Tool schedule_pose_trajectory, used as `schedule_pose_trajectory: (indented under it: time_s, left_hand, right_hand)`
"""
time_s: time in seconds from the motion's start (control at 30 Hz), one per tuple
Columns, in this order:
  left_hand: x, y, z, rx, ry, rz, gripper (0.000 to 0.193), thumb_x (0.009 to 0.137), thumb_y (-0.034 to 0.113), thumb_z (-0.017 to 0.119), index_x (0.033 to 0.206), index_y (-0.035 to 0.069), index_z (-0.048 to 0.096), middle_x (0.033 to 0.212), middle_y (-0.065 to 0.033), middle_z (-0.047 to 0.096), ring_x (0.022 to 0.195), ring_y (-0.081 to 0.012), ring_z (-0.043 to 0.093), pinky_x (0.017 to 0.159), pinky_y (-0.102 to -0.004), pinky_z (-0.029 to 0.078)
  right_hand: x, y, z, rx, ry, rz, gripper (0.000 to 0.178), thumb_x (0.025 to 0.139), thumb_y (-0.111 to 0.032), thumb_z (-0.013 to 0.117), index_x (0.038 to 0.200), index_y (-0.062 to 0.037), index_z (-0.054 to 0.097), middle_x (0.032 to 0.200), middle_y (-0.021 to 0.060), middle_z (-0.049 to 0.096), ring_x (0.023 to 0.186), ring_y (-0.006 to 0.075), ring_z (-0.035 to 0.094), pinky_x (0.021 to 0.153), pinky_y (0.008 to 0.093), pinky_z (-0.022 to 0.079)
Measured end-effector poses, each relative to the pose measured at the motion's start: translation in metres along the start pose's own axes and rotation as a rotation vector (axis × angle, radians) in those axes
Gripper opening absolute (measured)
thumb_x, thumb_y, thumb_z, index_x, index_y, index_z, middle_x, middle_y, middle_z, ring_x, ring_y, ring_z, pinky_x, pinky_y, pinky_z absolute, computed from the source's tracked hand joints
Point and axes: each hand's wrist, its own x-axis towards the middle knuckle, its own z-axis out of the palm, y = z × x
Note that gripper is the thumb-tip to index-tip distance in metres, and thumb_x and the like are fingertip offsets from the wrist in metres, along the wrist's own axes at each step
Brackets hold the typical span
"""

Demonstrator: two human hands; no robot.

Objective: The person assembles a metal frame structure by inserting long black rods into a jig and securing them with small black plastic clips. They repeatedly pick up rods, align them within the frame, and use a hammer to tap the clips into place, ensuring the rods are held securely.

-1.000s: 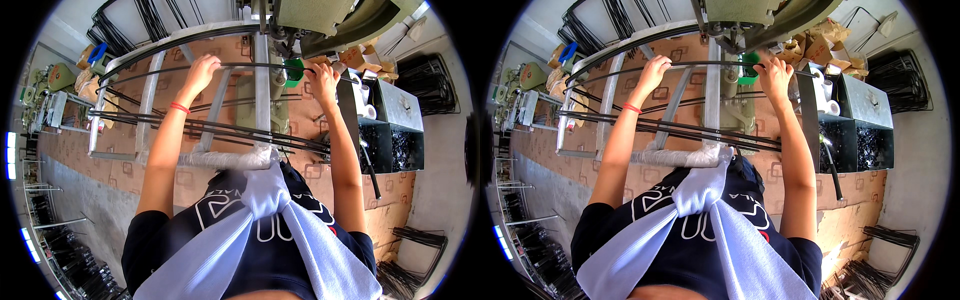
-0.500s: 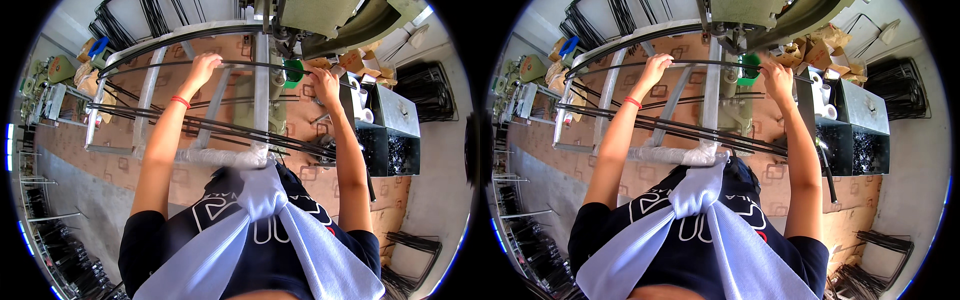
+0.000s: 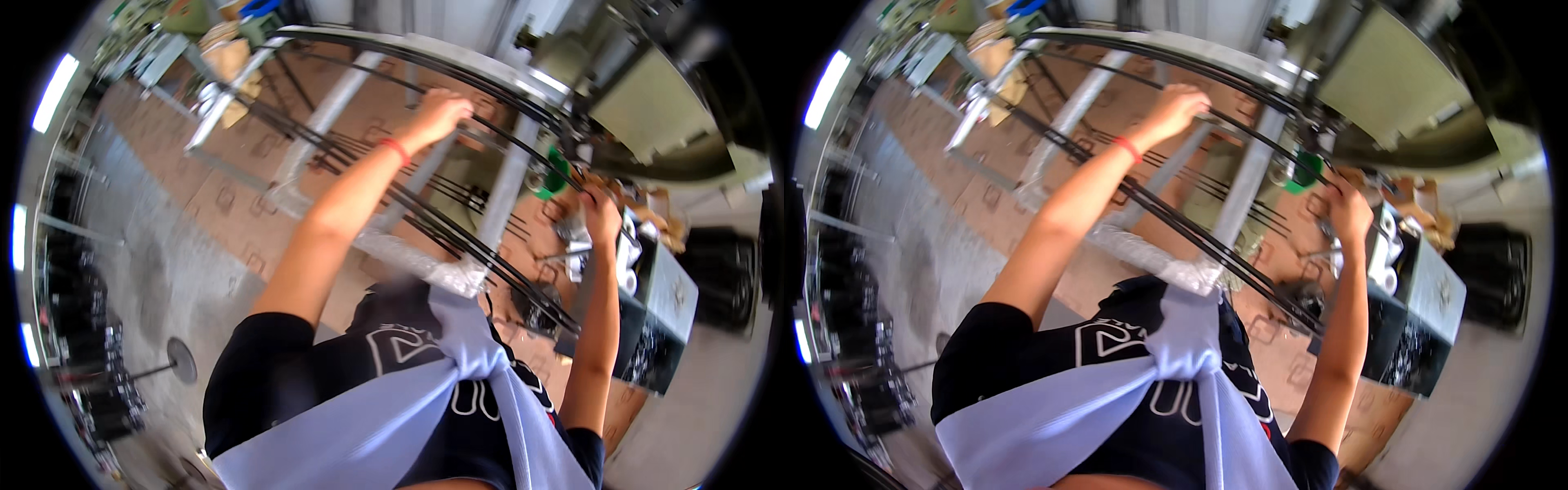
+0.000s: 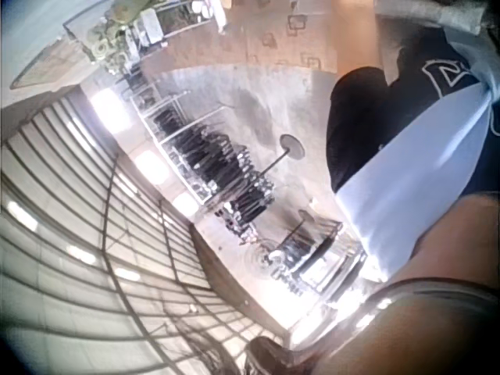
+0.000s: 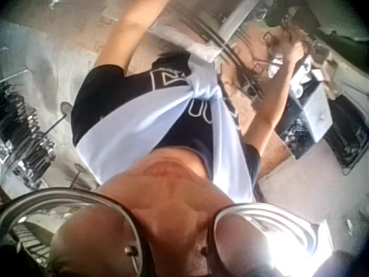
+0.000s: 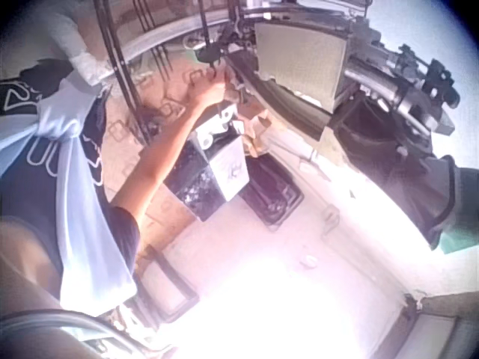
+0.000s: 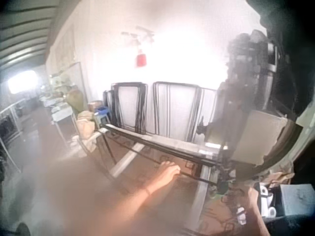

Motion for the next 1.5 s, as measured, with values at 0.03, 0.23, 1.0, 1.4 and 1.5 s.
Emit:
schedule_pose_trajectory:
  time_s: [0.03, 0.23, 1.0, 1.4, 1.5]
  left_hand:
    - [0.000, 0.006, -0.001, -0.008, -0.064, -0.080, 0.008, 0.082, 0.014, 0.054, 0.080, 0.008, 0.059, 0.078, -0.0060, 0.057, 0.085, -0.0257, 0.051, 0.078, -0.0378, 0.037]
    - [0.007, 0.003, -0.027, -0.012, -0.054, -0.075, 0.015, 0.088, 0.018, 0.049, 0.080, 0.009, 0.058, 0.077, -0.0024, 0.056, 0.081, -0.0234, 0.049, 0.078, -0.0345, 0.034]
    - [0.001, 0.009, -0.010, 0.015, -0.040, -0.092, 0.013, 0.084, 0.020, 0.055, 0.084, 0.009, 0.062, 0.079, -0.0030, 0.059, 0.078, -0.0240, 0.051, 0.076, -0.0351, 0.036]
    - [0.001, -0.004, -0.004, 0.011, -0.094, -0.083, 0.020, 0.086, 0.025, 0.052, 0.086, 0.007, 0.061, 0.078, -0.0040, 0.058, 0.077, -0.0251, 0.051, 0.074, -0.0360, 0.038]
    - [0.002, -0.005, -0.003, 0.016, -0.101, -0.089, 0.020, 0.086, 0.025, 0.052, 0.086, 0.007, 0.061, 0.078, -0.0041, 0.058, 0.077, -0.0251, 0.051, 0.074, -0.0362, 0.037]
  right_hand:
    - [-0.001, 0.004, 0.002, 0.016, 0.087, -0.076, 0.018, 0.080, -0.026, 0.057, 0.091, -0.0119, 0.063, 0.080, 0.0104, 0.062, 0.075, 0.0309, 0.060, 0.063, 0.0379, 0.046]
    - [0.006, -0.027, -0.028, -0.078, 0.106, -0.102, 0.018, 0.081, -0.029, 0.056, 0.088, -0.0142, 0.062, 0.077, 0.0132, 0.063, 0.073, 0.0356, 0.059, 0.061, 0.0431, 0.045]
    - [-0.010, -0.023, -0.013, -0.029, 0.328, -0.182, 0.010, 0.074, -0.021, 0.061, 0.076, -0.0109, 0.061, 0.070, 0.0070, 0.061, 0.067, 0.0266, 0.059, 0.062, 0.0348, 0.042]
    - [0.003, -0.019, 0.001, -0.039, 0.365, -0.224, 0.010, 0.076, -0.021, 0.060, 0.076, -0.0107, 0.059, 0.069, 0.0057, 0.061, 0.066, 0.0255, 0.058, 0.061, 0.0361, 0.041]
    - [0.002, -0.017, 0.001, -0.046, 0.349, -0.215, 0.010, 0.076, -0.021, 0.060, 0.076, -0.0108, 0.060, 0.068, 0.0058, 0.060, 0.066, 0.0255, 0.058, 0.061, 0.0361, 0.041]
